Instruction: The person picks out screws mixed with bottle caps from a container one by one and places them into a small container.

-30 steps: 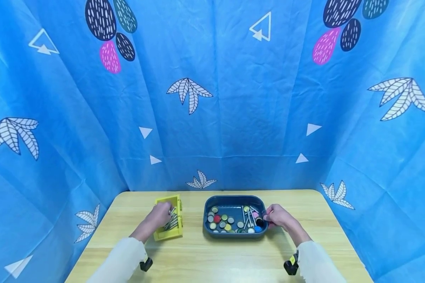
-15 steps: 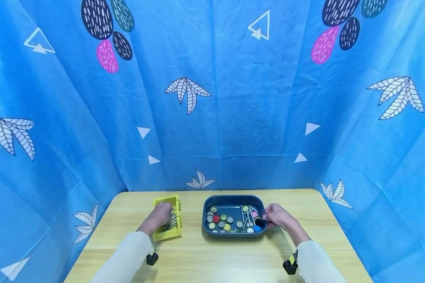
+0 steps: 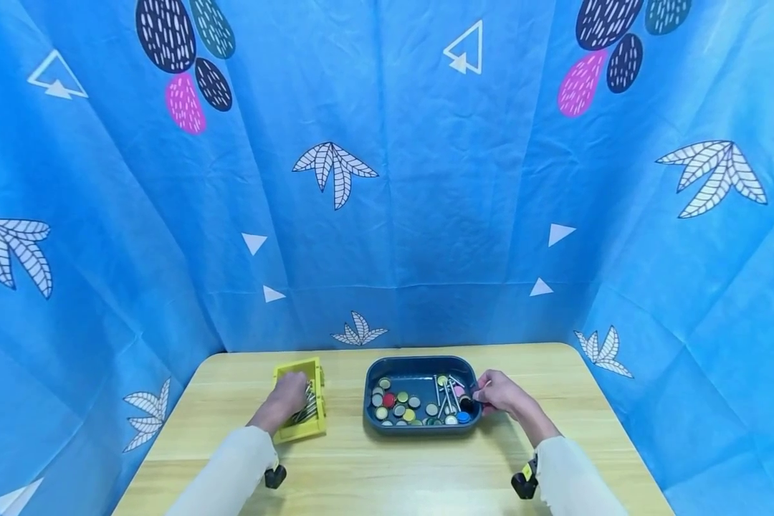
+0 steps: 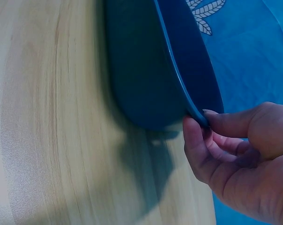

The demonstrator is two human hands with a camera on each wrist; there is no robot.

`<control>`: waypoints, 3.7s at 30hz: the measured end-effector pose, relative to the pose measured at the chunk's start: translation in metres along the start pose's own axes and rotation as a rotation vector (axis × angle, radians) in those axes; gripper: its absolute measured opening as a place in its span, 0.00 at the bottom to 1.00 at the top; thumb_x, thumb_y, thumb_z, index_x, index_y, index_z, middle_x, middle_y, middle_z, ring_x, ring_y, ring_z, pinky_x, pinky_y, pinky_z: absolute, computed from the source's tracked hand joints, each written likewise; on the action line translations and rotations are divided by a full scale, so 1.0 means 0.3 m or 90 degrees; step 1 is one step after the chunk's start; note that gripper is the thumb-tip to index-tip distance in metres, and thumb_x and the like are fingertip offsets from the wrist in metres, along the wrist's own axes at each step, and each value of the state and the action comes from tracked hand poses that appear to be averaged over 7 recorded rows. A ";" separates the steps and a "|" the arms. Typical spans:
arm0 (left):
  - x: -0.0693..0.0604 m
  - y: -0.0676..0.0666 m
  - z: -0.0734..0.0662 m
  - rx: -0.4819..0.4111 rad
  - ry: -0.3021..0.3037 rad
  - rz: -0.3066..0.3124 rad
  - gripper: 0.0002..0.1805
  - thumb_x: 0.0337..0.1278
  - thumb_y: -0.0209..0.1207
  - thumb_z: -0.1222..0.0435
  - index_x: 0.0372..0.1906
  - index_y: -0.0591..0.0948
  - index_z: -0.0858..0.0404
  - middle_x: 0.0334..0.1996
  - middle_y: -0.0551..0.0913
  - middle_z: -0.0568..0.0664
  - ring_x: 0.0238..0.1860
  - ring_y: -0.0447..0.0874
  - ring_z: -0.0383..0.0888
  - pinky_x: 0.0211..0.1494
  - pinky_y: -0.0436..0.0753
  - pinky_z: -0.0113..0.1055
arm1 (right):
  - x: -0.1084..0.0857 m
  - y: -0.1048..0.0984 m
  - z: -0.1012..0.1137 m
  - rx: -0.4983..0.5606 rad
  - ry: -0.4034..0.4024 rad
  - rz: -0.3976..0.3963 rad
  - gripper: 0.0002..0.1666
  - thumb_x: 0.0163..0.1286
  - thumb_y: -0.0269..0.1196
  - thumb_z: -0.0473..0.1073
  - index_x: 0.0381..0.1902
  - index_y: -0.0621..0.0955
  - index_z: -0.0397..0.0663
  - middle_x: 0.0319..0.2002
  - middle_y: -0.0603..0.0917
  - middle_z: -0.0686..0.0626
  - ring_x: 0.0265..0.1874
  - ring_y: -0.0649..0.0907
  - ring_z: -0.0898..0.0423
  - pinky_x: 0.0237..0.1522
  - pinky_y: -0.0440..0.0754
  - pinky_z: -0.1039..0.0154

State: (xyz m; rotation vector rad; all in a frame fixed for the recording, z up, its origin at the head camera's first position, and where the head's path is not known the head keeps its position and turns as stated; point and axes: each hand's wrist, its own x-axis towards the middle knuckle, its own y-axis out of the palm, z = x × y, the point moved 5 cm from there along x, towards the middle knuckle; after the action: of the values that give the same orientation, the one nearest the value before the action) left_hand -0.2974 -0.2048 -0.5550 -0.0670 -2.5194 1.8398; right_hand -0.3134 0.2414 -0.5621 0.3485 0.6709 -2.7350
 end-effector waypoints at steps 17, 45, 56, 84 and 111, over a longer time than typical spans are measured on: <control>0.022 -0.046 -0.017 -0.143 -0.075 -0.029 0.08 0.52 0.57 0.78 0.38 0.81 0.72 0.25 0.77 0.54 0.25 0.73 0.46 0.26 0.77 0.34 | 0.010 -0.002 -0.005 -0.015 0.014 0.003 0.10 0.68 0.62 0.29 0.43 0.72 0.31 0.31 0.82 0.40 0.27 0.82 0.53 0.39 0.90 0.48; 0.073 -0.083 -0.403 -0.213 0.005 -0.113 0.20 0.59 0.60 0.68 0.57 0.81 0.70 0.54 0.86 0.63 0.43 0.87 0.54 0.47 0.91 0.44 | 0.017 0.002 -0.026 0.023 0.000 0.019 0.10 0.68 0.61 0.28 0.44 0.71 0.29 0.33 0.82 0.40 0.27 0.82 0.53 0.37 0.90 0.51; 0.124 0.005 -0.548 -0.212 0.051 -0.097 0.17 0.56 0.62 0.71 0.52 0.83 0.69 0.46 0.89 0.60 0.26 0.82 0.41 0.38 0.89 0.34 | 0.017 -0.005 -0.023 0.020 0.009 0.013 0.10 0.69 0.61 0.28 0.43 0.71 0.31 0.32 0.81 0.41 0.26 0.81 0.54 0.37 0.90 0.52; 0.184 0.273 -0.704 -0.268 0.018 0.011 0.29 0.51 0.65 0.72 0.12 0.57 0.53 0.09 0.51 0.40 0.12 0.49 0.39 0.15 0.53 0.31 | 0.010 0.001 -0.026 0.027 0.017 0.017 0.10 0.67 0.62 0.29 0.44 0.73 0.32 0.35 0.82 0.39 0.27 0.82 0.53 0.39 0.89 0.50; 0.207 0.337 -0.765 -0.190 0.001 0.024 0.22 0.52 0.68 0.68 0.12 0.68 0.56 0.11 0.69 0.45 0.14 0.69 0.41 0.16 0.69 0.33 | 0.018 -0.007 -0.017 0.018 0.012 0.018 0.09 0.68 0.62 0.29 0.42 0.73 0.33 0.34 0.84 0.37 0.26 0.82 0.53 0.36 0.89 0.53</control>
State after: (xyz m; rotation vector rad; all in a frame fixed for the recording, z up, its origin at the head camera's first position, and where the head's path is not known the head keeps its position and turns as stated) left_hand -0.3474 0.0472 -0.5819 -0.1216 -2.7877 1.4568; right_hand -0.3182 0.2444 -0.5674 0.3881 0.6282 -2.7197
